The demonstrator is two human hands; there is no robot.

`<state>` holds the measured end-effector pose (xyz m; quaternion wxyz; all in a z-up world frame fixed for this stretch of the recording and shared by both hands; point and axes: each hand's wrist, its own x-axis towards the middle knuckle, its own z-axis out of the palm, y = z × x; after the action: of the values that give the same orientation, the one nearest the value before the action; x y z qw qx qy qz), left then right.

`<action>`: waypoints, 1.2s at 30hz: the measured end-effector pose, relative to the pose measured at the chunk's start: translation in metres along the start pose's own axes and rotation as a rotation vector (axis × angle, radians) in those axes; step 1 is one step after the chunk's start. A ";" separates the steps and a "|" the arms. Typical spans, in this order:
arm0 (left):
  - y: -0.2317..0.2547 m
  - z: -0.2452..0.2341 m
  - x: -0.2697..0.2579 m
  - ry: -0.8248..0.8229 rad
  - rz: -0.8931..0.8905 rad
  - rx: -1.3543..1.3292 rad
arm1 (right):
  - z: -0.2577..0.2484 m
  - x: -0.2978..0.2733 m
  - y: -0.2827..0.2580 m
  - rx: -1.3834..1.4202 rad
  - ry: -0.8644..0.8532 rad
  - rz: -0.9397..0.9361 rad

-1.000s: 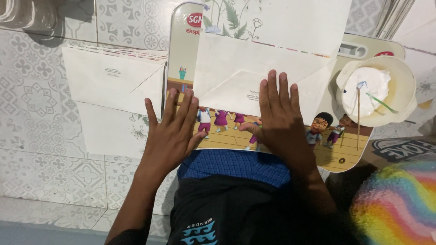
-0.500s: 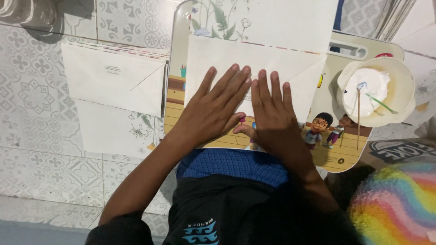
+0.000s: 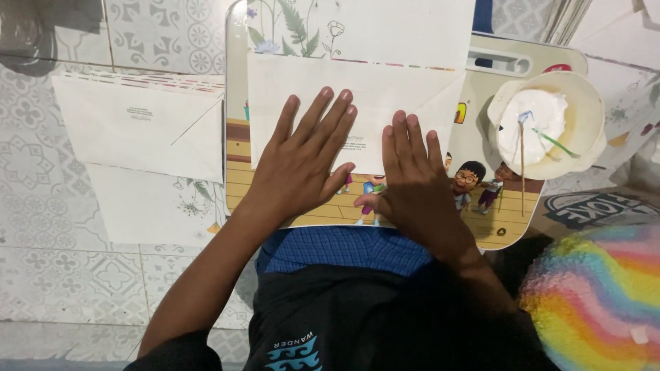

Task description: Applying glue to the edges of a paper envelope and folding it to assemble the pocket.

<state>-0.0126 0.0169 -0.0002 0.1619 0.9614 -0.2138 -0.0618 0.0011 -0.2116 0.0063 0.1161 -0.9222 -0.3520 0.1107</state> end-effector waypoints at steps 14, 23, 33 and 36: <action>0.003 0.012 0.016 -0.035 0.013 -0.121 | 0.003 -0.002 0.005 0.033 -0.027 0.025; 0.006 0.010 0.017 -0.032 -0.002 -0.086 | 0.004 -0.021 0.011 0.002 -0.082 0.101; 0.007 0.018 0.025 -0.061 0.098 -0.095 | 0.007 -0.012 0.011 0.060 -0.018 0.069; 0.009 0.017 0.026 0.001 0.069 -0.114 | 0.006 -0.011 0.010 0.052 -0.003 0.068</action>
<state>0.0044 -0.0071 -0.0142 0.2187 0.9427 -0.2427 -0.0676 -0.0023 -0.2250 -0.0004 0.1356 -0.9301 -0.3176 0.1252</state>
